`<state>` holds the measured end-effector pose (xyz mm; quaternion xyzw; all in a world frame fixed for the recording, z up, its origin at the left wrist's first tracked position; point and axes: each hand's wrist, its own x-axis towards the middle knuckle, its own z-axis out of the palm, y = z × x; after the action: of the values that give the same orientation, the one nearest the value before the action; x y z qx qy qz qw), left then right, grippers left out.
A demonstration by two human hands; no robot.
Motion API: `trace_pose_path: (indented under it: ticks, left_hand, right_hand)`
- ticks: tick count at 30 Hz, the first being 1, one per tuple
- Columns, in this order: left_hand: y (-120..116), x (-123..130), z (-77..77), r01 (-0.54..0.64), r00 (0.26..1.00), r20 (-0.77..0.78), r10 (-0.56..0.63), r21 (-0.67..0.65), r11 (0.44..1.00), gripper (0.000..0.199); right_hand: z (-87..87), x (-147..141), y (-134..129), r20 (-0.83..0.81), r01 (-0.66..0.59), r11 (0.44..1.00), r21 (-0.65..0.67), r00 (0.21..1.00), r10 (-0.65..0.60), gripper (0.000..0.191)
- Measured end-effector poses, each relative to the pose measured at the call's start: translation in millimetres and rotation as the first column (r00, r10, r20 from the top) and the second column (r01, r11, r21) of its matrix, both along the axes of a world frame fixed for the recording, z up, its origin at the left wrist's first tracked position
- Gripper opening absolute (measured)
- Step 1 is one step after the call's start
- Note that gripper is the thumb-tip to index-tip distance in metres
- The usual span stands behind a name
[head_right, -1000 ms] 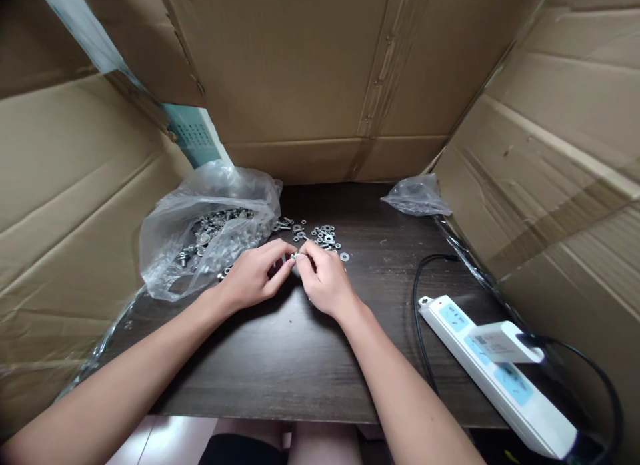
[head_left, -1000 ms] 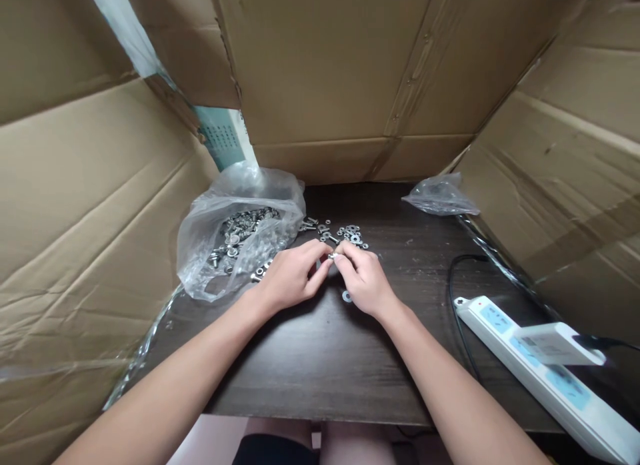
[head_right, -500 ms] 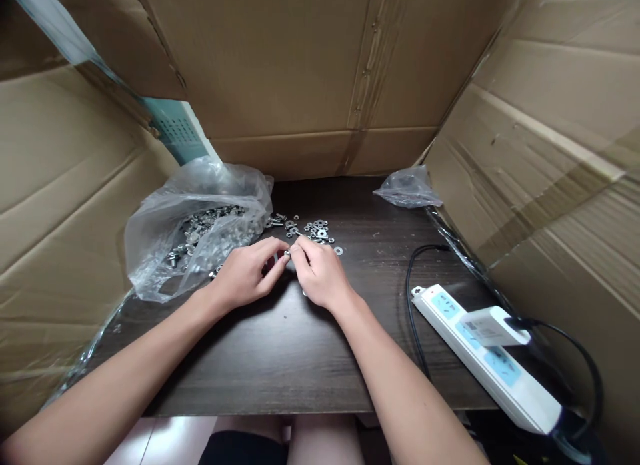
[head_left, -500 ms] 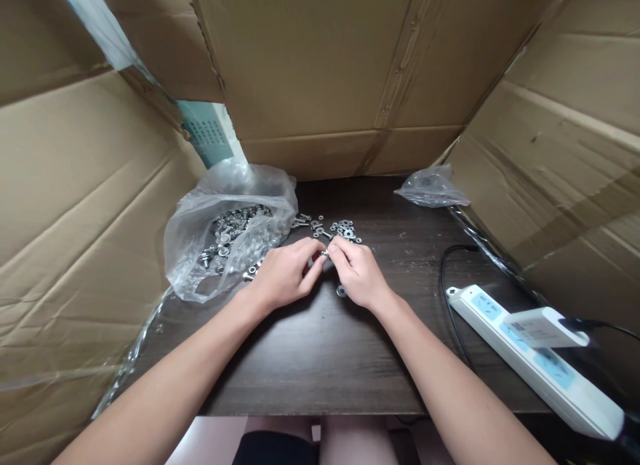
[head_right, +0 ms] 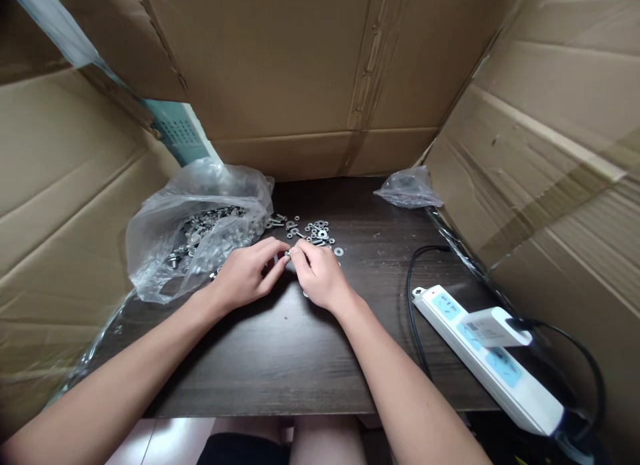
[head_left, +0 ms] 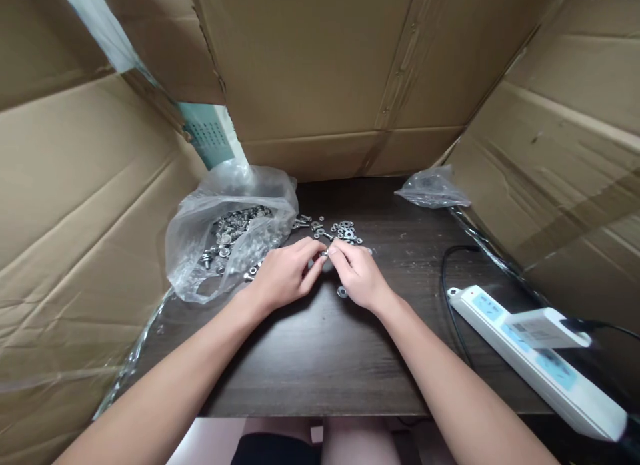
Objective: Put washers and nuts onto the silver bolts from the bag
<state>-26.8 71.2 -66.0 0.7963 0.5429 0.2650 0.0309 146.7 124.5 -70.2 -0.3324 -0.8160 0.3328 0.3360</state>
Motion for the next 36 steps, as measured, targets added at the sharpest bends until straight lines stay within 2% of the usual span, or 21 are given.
trace_pose_path:
  ticks: [5,12,26,31,36]
  left_hand:
    - [0.5,0.4,-0.3,-0.012,1.000,-0.006,0.011,-0.021,1.000,0.023]
    - [1.0,-0.6,-0.6,-0.048,0.999,-0.017,0.048,-0.008,0.999,0.023]
    - [1.6,-0.6,-2.0,-0.013,1.000,0.022,0.013,-0.012,1.000,0.023]
    - [1.6,-0.5,-1.0,0.000,1.000,0.016,0.001,-0.038,0.999,0.024]
    - [1.9,-1.5,0.2,-0.042,0.999,-0.015,0.042,-0.051,0.998,0.024]
  right_hand:
    - [-2.0,0.1,0.2,0.035,0.034,0.999,-0.004,0.999,-0.034,0.037]
    - [-0.3,1.9,0.2,-0.004,0.007,1.000,-0.007,1.000,-0.007,0.015]
    - [-1.3,0.5,0.4,0.023,0.007,1.000,-0.010,1.000,-0.007,0.033]
    - [-4.2,-0.8,1.8,0.058,0.039,0.999,-0.021,0.998,-0.038,0.036]
    - [-4.1,0.1,1.3,0.057,0.045,0.999,-0.002,0.997,-0.045,0.032]
